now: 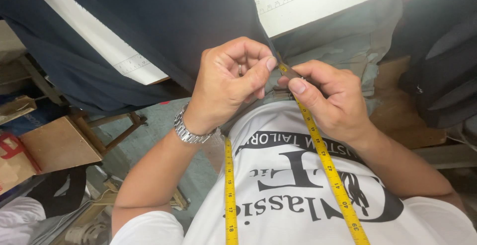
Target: Trimming excess fabric and threads from a pair of black pants, measuring dimensions with a tape measure, and inspecting the garment for quality control.
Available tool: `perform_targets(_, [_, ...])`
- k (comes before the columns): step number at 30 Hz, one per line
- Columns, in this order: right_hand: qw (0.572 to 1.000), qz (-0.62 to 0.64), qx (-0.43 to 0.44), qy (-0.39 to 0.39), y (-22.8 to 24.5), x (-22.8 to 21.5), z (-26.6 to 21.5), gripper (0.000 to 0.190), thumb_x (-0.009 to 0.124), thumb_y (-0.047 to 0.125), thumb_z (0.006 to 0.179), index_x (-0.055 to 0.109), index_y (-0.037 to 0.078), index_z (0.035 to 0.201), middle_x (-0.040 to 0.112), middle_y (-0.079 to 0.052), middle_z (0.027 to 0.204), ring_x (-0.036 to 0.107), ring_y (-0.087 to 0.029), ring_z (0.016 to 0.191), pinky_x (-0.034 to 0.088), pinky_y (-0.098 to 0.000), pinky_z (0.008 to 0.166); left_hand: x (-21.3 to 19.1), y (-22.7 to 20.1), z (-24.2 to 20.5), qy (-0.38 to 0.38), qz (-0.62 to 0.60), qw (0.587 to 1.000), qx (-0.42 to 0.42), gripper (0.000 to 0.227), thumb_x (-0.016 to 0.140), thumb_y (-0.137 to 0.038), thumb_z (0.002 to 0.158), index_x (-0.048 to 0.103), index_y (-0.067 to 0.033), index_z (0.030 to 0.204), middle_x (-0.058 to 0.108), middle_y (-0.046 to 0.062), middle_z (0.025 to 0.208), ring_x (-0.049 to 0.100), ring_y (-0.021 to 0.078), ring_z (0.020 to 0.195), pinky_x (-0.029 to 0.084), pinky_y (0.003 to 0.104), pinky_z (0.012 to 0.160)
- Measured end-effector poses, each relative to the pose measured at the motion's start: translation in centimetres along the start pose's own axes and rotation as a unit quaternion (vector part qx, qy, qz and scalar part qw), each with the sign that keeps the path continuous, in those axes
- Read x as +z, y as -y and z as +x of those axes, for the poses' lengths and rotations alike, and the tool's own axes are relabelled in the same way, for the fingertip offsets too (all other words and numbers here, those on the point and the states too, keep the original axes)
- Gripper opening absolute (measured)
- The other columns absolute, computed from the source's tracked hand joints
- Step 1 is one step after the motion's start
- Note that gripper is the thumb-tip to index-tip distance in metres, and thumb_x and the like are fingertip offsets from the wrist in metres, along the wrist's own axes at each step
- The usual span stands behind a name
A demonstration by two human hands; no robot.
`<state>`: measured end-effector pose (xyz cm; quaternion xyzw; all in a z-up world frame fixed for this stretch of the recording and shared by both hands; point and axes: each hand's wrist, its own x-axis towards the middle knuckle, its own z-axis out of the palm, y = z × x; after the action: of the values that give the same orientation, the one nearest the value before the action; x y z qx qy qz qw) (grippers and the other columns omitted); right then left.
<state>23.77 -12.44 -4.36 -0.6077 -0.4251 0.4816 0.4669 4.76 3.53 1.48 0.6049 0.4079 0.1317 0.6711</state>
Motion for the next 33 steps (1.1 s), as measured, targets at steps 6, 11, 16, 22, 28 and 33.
perform_targets(6, [1.000,-0.001,0.000,-0.007,0.04,0.23,0.01,0.036,0.066,0.030,0.128,0.088,0.002,0.133,0.093,-0.008,0.125,0.082,-0.015,0.103,0.063,-0.0295,0.092,0.00,-0.04,0.03,-0.001,0.006,1.000,-0.012,0.018,0.082,-0.025,0.118,0.080,-0.0104,0.108,0.074,0.004,0.067,0.059,0.0060,0.052,0.047,0.020,0.050])
perform_targets(11, [1.000,-0.002,0.000,-0.010,0.19,0.20,0.07,0.039,0.065,0.032,0.129,0.089,0.002,0.134,0.089,-0.005,0.114,0.075,-0.013,0.094,0.058,-0.0287,0.086,-0.04,-0.07,0.02,0.000,0.002,1.000,-0.020,0.019,0.082,-0.027,0.118,0.080,-0.0108,0.108,0.074,0.004,0.067,0.058,0.0060,0.052,0.047,0.020,0.050])
perform_targets(16, [1.000,-0.001,0.003,-0.001,0.19,0.10,0.14,0.038,0.065,0.031,0.129,0.089,0.002,0.134,0.091,-0.006,0.118,0.076,-0.013,0.096,0.059,-0.0289,0.087,-0.05,-0.08,0.03,0.002,-0.009,1.000,-0.023,0.020,0.083,-0.027,0.117,0.081,-0.0093,0.109,0.073,0.005,0.067,0.058,0.0067,0.053,0.047,0.021,0.050])
perform_targets(22, [1.000,0.002,0.006,0.003,0.17,-0.02,0.03,0.037,0.065,0.031,0.128,0.090,0.003,0.135,0.089,-0.004,0.112,0.075,-0.013,0.093,0.058,-0.0285,0.087,0.03,0.06,0.06,-0.003,-0.021,0.999,-0.031,0.020,0.084,-0.027,0.117,0.081,-0.0087,0.110,0.073,0.005,0.068,0.061,0.0069,0.054,0.048,0.021,0.049])
perform_targets(28, [1.000,0.002,0.007,0.011,0.29,0.00,0.11,0.037,0.065,0.031,0.128,0.089,0.003,0.135,0.092,-0.005,0.119,0.079,-0.013,0.098,0.061,-0.0287,0.091,-0.04,0.09,0.05,-0.002,-0.024,0.999,-0.028,0.019,0.083,-0.026,0.117,0.081,-0.0082,0.111,0.073,0.005,0.069,0.062,0.0072,0.055,0.049,0.021,0.050])
perform_targets(33, [1.000,0.004,0.006,0.009,0.11,0.09,0.11,0.037,0.065,0.030,0.128,0.088,0.002,0.135,0.093,-0.007,0.125,0.082,-0.015,0.104,0.063,-0.0299,0.094,-0.02,0.06,-0.02,-0.003,-0.015,0.999,-0.028,0.020,0.083,-0.027,0.117,0.081,-0.0082,0.110,0.073,0.005,0.069,0.063,0.0071,0.055,0.050,0.020,0.050])
